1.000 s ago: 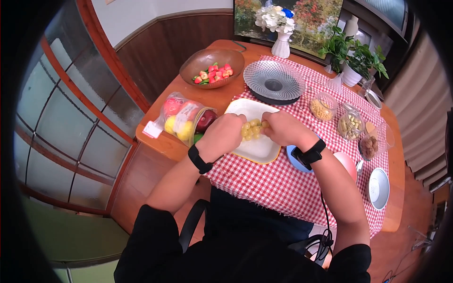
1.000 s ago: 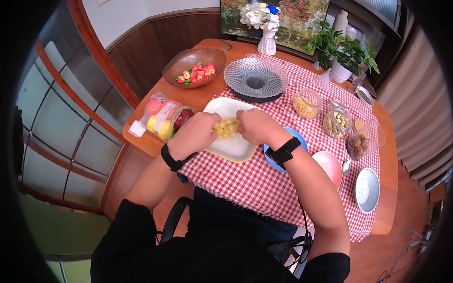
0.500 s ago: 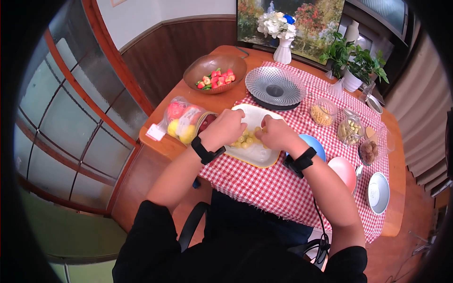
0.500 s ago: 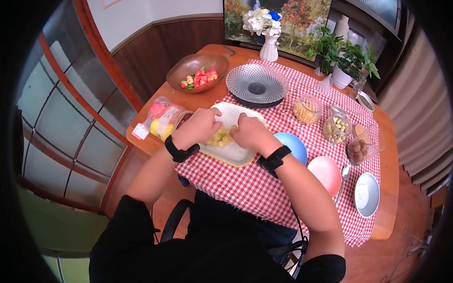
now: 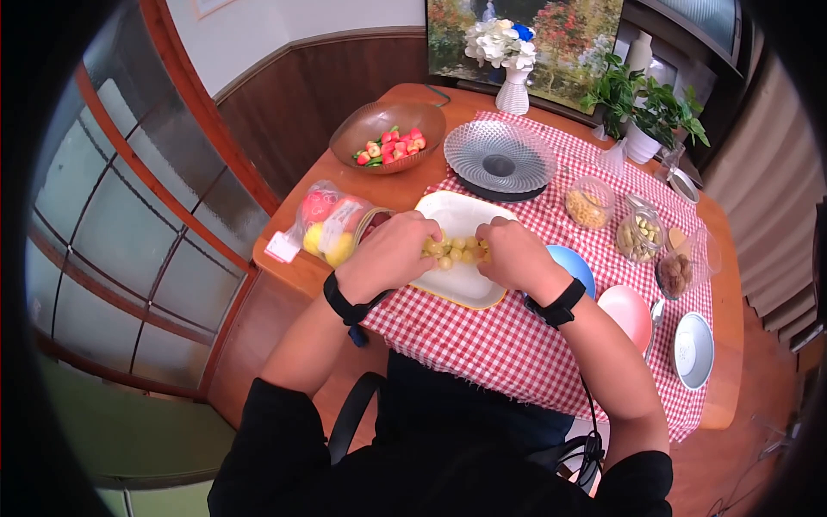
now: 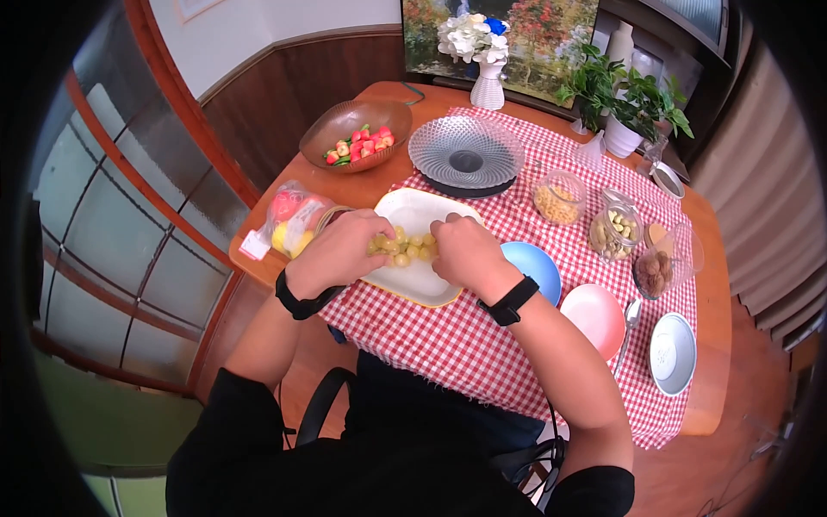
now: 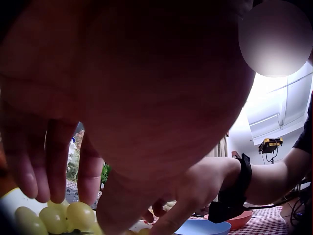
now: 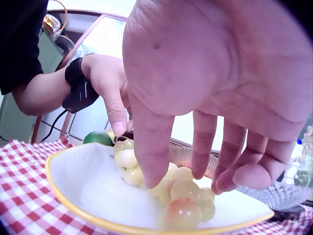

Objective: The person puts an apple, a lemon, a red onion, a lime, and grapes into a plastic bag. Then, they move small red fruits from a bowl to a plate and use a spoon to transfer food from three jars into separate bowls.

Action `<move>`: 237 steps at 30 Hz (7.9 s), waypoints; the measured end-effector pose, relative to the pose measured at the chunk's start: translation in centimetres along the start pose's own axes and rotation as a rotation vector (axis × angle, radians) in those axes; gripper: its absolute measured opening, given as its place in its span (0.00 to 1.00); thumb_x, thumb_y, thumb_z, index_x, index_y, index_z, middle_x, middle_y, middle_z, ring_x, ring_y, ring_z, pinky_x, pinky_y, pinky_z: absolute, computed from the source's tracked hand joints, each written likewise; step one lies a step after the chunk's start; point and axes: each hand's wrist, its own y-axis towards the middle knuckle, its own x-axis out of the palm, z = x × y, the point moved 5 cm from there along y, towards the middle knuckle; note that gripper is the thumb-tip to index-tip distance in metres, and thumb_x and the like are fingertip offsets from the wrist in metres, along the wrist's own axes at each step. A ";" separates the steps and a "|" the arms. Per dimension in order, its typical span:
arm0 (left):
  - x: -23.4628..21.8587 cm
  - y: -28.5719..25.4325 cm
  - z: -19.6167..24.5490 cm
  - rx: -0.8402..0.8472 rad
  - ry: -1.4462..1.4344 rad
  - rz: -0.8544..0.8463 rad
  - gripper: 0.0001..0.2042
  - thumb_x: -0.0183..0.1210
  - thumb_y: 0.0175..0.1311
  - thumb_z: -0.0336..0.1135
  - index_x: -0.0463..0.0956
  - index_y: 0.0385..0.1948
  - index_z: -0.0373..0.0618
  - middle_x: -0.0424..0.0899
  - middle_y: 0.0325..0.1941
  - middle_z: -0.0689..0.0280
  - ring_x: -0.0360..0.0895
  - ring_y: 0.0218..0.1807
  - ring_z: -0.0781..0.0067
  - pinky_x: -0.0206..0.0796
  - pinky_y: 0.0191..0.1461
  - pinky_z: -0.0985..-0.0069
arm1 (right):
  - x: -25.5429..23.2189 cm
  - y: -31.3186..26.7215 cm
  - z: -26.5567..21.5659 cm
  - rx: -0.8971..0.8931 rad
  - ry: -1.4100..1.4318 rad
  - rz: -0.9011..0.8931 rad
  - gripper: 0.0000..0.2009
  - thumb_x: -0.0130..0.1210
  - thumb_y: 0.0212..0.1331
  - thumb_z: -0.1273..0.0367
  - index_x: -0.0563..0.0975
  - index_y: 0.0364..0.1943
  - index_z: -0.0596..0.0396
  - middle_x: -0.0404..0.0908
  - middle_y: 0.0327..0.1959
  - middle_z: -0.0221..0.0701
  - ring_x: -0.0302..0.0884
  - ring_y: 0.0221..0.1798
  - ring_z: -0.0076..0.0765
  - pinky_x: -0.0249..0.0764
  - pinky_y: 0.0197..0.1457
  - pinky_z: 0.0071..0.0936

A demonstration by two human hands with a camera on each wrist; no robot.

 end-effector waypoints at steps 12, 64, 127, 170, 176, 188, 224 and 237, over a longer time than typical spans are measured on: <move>4.7 2.0 -1.8 -0.135 0.292 -0.145 0.29 0.72 0.48 0.31 0.74 0.57 0.45 0.80 0.51 0.51 0.78 0.54 0.43 0.74 0.57 0.54 | 1.7 1.2 0.1 0.019 -0.069 -0.077 0.11 0.62 0.50 0.75 0.84 0.38 0.65 0.86 0.36 0.54 0.87 0.42 0.59 0.84 0.50 0.48; 4.0 2.3 0.2 -0.007 0.178 0.047 0.17 0.67 0.51 0.25 0.81 0.45 0.41 0.83 0.45 0.56 0.81 0.50 0.49 0.74 0.56 0.59 | 0.9 0.7 2.2 0.080 0.036 -0.019 0.12 0.61 0.54 0.72 0.86 0.42 0.58 0.88 0.37 0.47 0.87 0.44 0.54 0.82 0.50 0.46; 3.1 -0.4 0.6 -0.230 -0.045 0.134 0.21 0.70 0.59 0.31 0.78 0.53 0.35 0.86 0.41 0.46 0.86 0.42 0.48 0.77 0.48 0.61 | 1.4 0.5 1.8 0.033 -0.090 0.097 0.06 0.62 0.52 0.75 0.87 0.34 0.57 0.89 0.36 0.44 0.88 0.44 0.53 0.86 0.47 0.44; 3.2 0.1 -0.3 -0.026 0.092 0.019 0.22 0.71 0.54 0.29 0.79 0.52 0.39 0.76 0.63 0.52 0.76 0.63 0.47 0.69 0.68 0.60 | 2.8 0.9 1.1 -0.076 0.008 0.049 0.11 0.63 0.50 0.76 0.85 0.39 0.57 0.87 0.40 0.43 0.83 0.49 0.55 0.82 0.53 0.45; 2.9 0.8 -0.8 -0.066 -0.009 0.018 0.20 0.72 0.52 0.30 0.81 0.48 0.38 0.80 0.53 0.52 0.79 0.55 0.47 0.72 0.61 0.61 | 2.4 0.8 0.6 -0.039 0.012 0.033 0.10 0.63 0.53 0.73 0.85 0.40 0.57 0.87 0.38 0.43 0.84 0.47 0.55 0.83 0.51 0.47; 1.5 1.0 -0.7 -0.188 -0.068 0.092 0.15 0.71 0.59 0.36 0.83 0.43 0.36 0.85 0.36 0.53 0.83 0.35 0.57 0.75 0.42 0.64 | 2.0 0.7 0.1 -0.091 0.154 0.113 0.09 0.62 0.57 0.70 0.86 0.41 0.54 0.85 0.39 0.44 0.85 0.45 0.52 0.80 0.51 0.45; 2.0 1.3 1.0 -0.008 -0.011 0.054 0.13 0.72 0.56 0.32 0.84 0.41 0.37 0.84 0.36 0.56 0.81 0.40 0.52 0.73 0.47 0.63 | 1.4 0.4 1.6 -0.099 0.021 -0.001 0.14 0.67 0.51 0.71 0.84 0.43 0.57 0.86 0.41 0.44 0.84 0.49 0.54 0.82 0.53 0.45; 1.9 3.2 0.2 -0.259 -0.103 0.033 0.16 0.67 0.68 0.44 0.83 0.41 0.37 0.87 0.34 0.55 0.85 0.33 0.62 0.73 0.40 0.67 | -0.5 0.2 0.2 -0.013 0.175 -0.026 0.21 0.68 0.54 0.67 0.75 0.48 0.64 0.86 0.37 0.50 0.86 0.46 0.58 0.82 0.49 0.49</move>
